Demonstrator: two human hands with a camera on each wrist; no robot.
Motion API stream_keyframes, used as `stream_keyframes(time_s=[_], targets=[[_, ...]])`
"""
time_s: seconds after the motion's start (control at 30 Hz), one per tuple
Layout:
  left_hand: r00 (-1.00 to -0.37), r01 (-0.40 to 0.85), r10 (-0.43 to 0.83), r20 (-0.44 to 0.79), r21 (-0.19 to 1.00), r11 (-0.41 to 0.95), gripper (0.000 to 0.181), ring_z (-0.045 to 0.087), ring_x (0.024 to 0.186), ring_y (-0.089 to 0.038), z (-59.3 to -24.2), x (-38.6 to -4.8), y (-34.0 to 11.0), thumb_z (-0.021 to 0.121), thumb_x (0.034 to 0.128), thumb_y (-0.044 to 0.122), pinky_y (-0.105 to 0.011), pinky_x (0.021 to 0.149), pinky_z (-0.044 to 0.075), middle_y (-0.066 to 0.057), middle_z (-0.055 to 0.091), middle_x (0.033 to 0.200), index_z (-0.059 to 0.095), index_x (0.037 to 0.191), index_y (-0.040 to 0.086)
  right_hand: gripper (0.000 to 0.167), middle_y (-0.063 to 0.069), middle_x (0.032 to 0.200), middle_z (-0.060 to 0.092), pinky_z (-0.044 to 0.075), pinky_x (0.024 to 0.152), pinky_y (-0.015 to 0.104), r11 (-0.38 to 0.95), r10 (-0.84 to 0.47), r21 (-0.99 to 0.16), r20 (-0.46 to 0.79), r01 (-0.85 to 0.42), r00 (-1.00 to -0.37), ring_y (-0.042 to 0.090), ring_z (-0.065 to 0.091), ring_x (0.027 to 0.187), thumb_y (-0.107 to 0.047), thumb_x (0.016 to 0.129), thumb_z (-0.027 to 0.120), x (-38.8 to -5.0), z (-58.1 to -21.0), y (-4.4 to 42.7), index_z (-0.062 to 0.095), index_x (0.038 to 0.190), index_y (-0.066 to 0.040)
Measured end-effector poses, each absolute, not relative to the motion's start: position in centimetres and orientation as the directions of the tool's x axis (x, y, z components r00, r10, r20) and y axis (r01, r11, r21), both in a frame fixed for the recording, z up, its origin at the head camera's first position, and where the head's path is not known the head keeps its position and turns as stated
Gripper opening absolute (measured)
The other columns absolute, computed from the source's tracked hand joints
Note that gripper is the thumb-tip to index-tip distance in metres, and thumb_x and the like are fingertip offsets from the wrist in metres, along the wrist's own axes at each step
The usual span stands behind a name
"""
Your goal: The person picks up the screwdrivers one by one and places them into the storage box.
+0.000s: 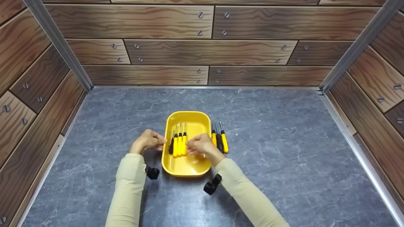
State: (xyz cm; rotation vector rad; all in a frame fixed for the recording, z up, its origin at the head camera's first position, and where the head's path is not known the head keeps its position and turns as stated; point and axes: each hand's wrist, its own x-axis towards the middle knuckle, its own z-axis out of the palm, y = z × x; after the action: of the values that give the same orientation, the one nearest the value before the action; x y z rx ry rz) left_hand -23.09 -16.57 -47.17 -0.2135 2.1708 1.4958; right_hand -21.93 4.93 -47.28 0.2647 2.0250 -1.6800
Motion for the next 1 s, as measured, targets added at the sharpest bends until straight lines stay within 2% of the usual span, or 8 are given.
stream_keyframes(time_s=[0.2, 0.4, 0.63, 1.0], targets=[[-0.870, -0.391, 0.139, -0.474, 0.833, 0.392, 0.027, 0.063, 0.057, -0.006, -47.1, -23.1, -16.6, 0.061, 0.0925, 0.002, -0.021, 0.063, 0.063, -0.001, 0.064, 0.068, 0.061, 0.111, -0.018, 0.023, 0.006, 0.067, 0.064, 0.065, 0.063, 0.028, 0.177, -0.203, -0.880, -0.470, 0.440, -0.859, 0.011, 0.064, 0.056, -0.001, 0.089, 0.062, -21.4, -46.9, 5.6, 0.065, 0.106, 0.013], [-0.868, -0.388, 0.148, -0.474, 0.834, 0.393, 0.027, 0.063, 0.057, -0.006, -47.2, -23.1, -16.5, 0.060, 0.0926, 0.002, -0.021, 0.063, 0.063, 0.000, 0.064, 0.067, 0.061, 0.111, -0.018, 0.024, 0.006, 0.072, 0.065, 0.065, 0.068, 0.029, 0.152, -0.226, -0.882, -0.470, 0.446, -0.853, 0.011, 0.065, 0.059, -0.003, 0.090, 0.062, -21.0, -46.8, 6.6, 0.064, 0.109, 0.013], [-0.870, -0.385, 0.150, -0.470, 0.837, 0.390, 0.028, 0.064, 0.058, -0.006, -47.2, -23.0, -16.6, 0.060, 0.0927, 0.003, -0.022, 0.064, 0.064, 0.000, 0.065, 0.069, 0.061, 0.112, -0.017, 0.029, 0.005, 0.068, 0.064, 0.064, 0.061, 0.023, 0.106, -0.224, -0.897, -0.441, 0.428, -0.869, 0.009, 0.064, 0.058, 0.000, 0.089, 0.060, -20.8, -46.8, 7.5, 0.060, 0.112, 0.017], [-0.863, -0.401, 0.137, -0.486, 0.824, 0.400, 0.028, 0.064, 0.059, -0.006, -47.3, -23.2, -16.6, 0.061, 0.0929, 0.004, -0.022, 0.066, 0.064, -0.001, 0.065, 0.071, 0.061, 0.113, -0.016, 0.033, 0.005, 0.070, 0.066, 0.063, 0.060, 0.019, 0.047, -0.205, -0.903, -0.427, 0.426, -0.881, 0.008, 0.065, 0.057, 0.001, 0.091, 0.059, -20.8, -46.4, 9.4, 0.056, 0.117, 0.020]])
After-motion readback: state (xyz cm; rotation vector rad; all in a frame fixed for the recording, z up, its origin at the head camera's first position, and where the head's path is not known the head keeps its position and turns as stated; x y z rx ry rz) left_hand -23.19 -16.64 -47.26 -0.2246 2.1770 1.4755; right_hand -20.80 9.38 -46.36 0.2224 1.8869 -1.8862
